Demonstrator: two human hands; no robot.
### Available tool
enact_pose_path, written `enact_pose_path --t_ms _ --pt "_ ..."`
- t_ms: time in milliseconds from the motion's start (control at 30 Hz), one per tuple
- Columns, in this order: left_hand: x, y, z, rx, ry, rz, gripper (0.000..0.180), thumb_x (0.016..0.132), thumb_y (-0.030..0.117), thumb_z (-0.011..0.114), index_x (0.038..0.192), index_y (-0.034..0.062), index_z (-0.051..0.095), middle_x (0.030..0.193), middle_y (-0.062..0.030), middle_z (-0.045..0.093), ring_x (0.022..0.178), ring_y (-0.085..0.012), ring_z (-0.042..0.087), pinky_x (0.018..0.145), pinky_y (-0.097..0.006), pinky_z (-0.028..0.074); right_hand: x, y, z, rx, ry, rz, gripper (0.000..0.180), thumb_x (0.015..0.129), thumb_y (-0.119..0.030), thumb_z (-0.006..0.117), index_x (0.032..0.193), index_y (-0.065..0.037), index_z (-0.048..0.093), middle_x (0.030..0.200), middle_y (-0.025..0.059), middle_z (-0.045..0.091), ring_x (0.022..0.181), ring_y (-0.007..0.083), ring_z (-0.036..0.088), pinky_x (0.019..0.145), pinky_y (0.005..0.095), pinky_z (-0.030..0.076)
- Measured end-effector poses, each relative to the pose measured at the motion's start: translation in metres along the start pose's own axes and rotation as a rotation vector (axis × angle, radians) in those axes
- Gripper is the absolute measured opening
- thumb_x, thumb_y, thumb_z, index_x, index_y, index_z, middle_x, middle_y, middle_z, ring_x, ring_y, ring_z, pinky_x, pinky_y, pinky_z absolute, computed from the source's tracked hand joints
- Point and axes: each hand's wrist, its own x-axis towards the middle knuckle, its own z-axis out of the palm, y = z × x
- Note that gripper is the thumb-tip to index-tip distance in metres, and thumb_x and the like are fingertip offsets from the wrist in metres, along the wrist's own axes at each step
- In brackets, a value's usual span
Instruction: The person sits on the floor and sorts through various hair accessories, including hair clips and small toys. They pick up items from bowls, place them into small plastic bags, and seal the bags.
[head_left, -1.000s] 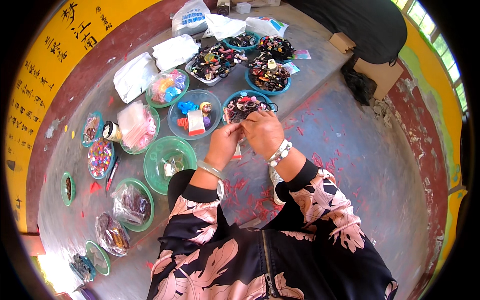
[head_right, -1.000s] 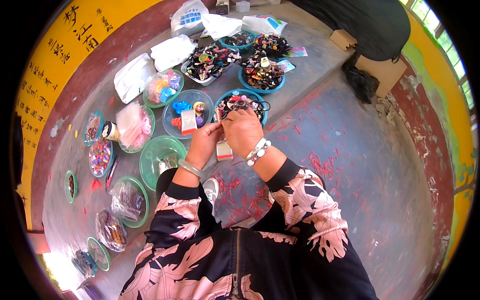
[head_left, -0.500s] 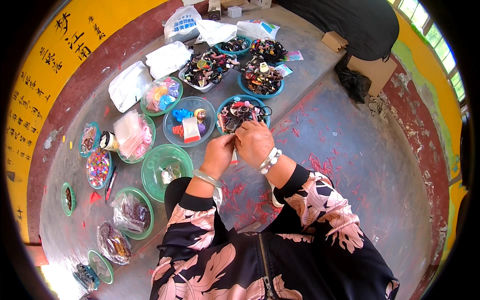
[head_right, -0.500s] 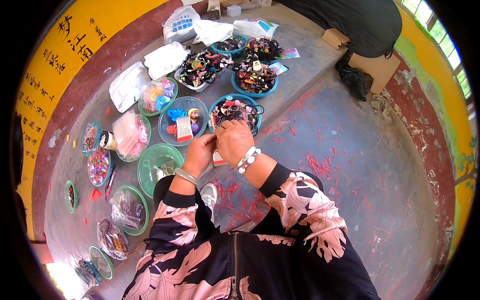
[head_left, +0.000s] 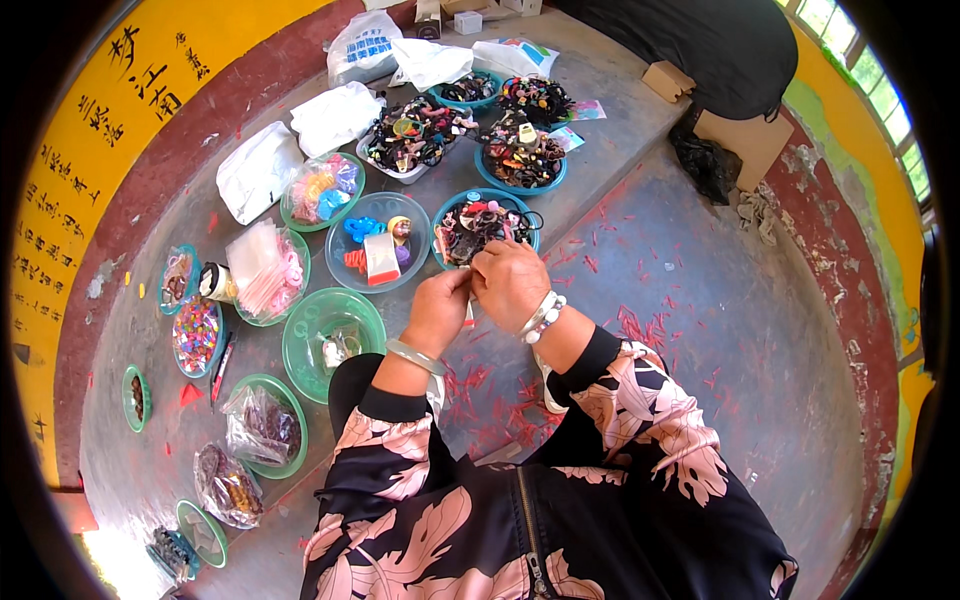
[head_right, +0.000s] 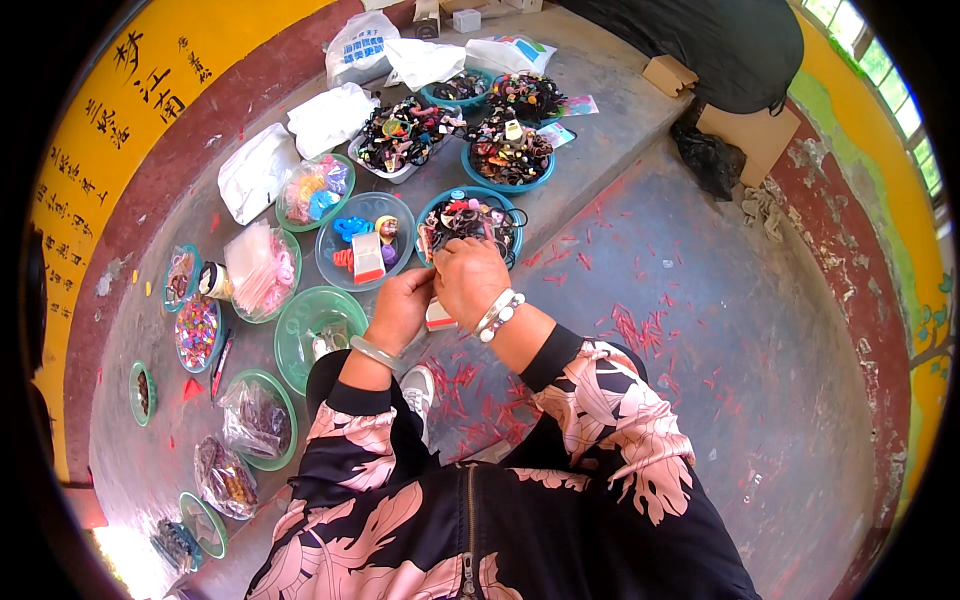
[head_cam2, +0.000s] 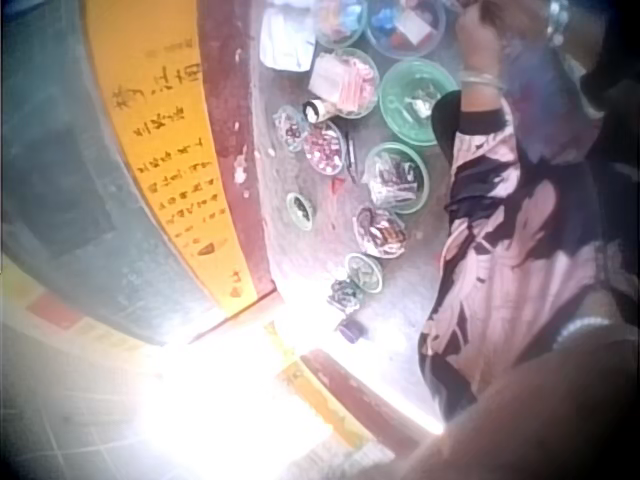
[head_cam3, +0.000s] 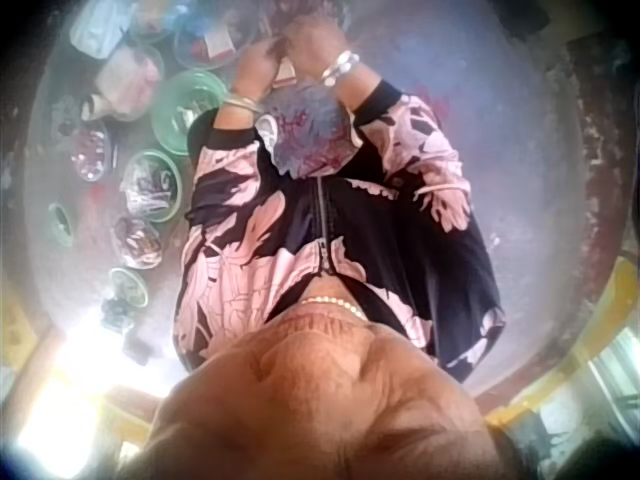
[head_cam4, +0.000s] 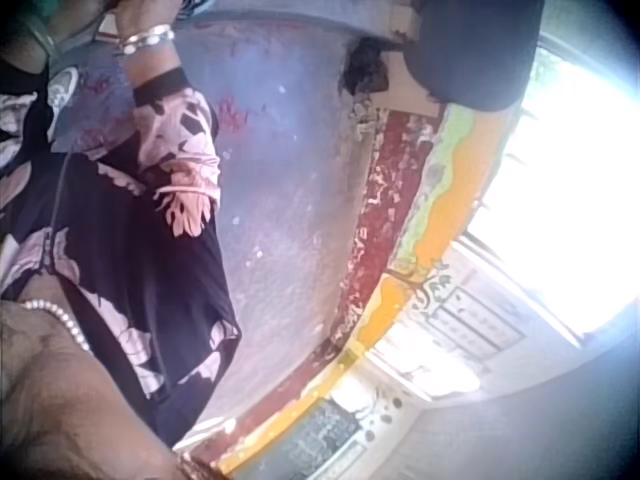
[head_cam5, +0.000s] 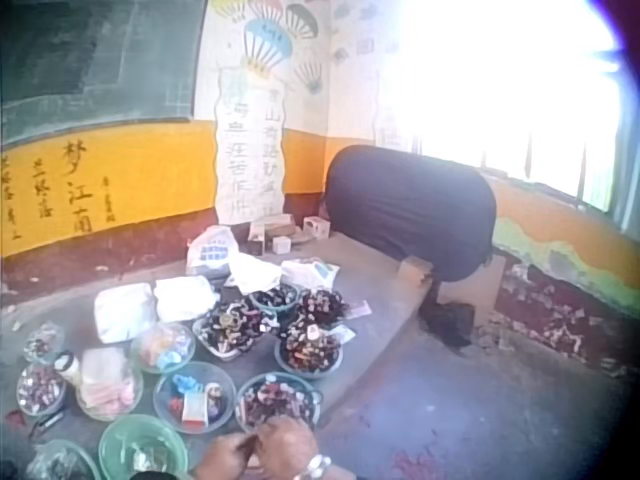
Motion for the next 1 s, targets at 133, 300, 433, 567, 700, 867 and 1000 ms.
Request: enact_pose_path --t_ms 133,300,433,567,700,867,1000 --pt "-0.0004 0.0032 -0.0004 -0.008 -0.008 -0.02 0.02 0.083 0.003 0.05 0.099 -0.0047 0.06 0.085 -0.0133 0.065 0.077 -0.0159 0.062 0.069 -0.026 0.048 -0.0003 0.0034 -0.0021 0.004 -0.048 -0.015 0.005 0.067 -0.01 0.059 0.067 -0.006 0.056 0.072 0.0077 0.055 0.074 0.0275 0.055 0.068 0.0386 0.042" --pt "-0.0008 0.0036 0.0008 0.014 -0.002 -0.011 0.02 0.083 0.003 0.05 0.097 -0.0046 0.06 0.084 -0.0132 0.065 0.077 -0.016 0.062 0.069 -0.026 0.048 -0.0009 0.0047 0.0004 -0.027 -0.039 -0.046 0.007 0.067 -0.011 0.06 0.068 -0.006 0.056 0.073 0.0074 0.056 0.076 0.027 0.055 0.07 0.0384 0.042" --pt "-0.0002 0.0091 0.0009 0.089 -0.003 0.004 0.02 0.082 0.004 0.05 0.097 -0.0038 0.061 0.083 -0.0147 0.064 0.076 -0.0187 0.062 0.068 -0.027 0.047 -0.001 0.0071 -0.0004 -0.042 -0.063 -0.029 0.007 0.067 -0.012 0.06 0.069 -0.006 0.057 0.075 0.0074 0.056 0.078 0.0267 0.055 0.071 0.0385 0.042" --pt "-0.0008 0.01 0.0019 0.059 0.02 0.015 0.02 0.077 0.007 0.048 0.091 0.002 0.062 0.079 -0.018 0.06 0.074 -0.0337 0.058 0.064 -0.037 0.045 -0.0017 0.007 0.0002 -0.061 -0.154 -0.011 0.011 0.07 -0.015 0.059 0.076 -0.007 0.061 0.079 0.0076 0.058 0.082 0.0261 0.055 0.073 0.0393 0.04" --pt "-0.0014 0.0057 0.0027 0.085 0.032 0.066 0.021 0.076 0.006 0.048 0.092 0.0025 0.062 0.081 -0.0177 0.061 0.076 -0.0333 0.058 0.065 -0.036 0.046 -0.002 0.0048 -0.0017 -0.071 -0.153 -0.022 0.01 0.07 -0.015 0.059 0.076 -0.008 0.062 0.08 0.0076 0.059 0.082 0.0259 0.056 0.073 0.0394 0.04" --pt "-0.0009 0.005 0.0035 0.042 0.019 0.024 0.02 0.077 0.006 0.049 0.091 0.0024 0.063 0.081 -0.0174 0.061 0.076 -0.032 0.059 0.066 -0.035 0.046 -0.0016 0.005 -0.0041 -0.061 -0.178 -0.003 0.01 0.07 -0.015 0.058 0.076 -0.007 0.062 0.08 0.008 0.059 0.082 0.026 0.056 0.074 0.0396 0.04" --pt "-0.0007 0.005 0.0034 0.059 -0.003 -0.003 0.019 0.082 0.005 0.051 0.096 -0.0022 0.061 0.083 -0.0132 0.065 0.075 -0.0172 0.062 0.067 -0.027 0.047 -0.0014 0.0057 -0.0048 -0.06 -0.179 0.013 0.011 0.071 -0.016 0.057 0.077 -0.007 0.062 0.081 0.0082 0.059 0.083 0.0264 0.056 0.075 0.04 0.04"
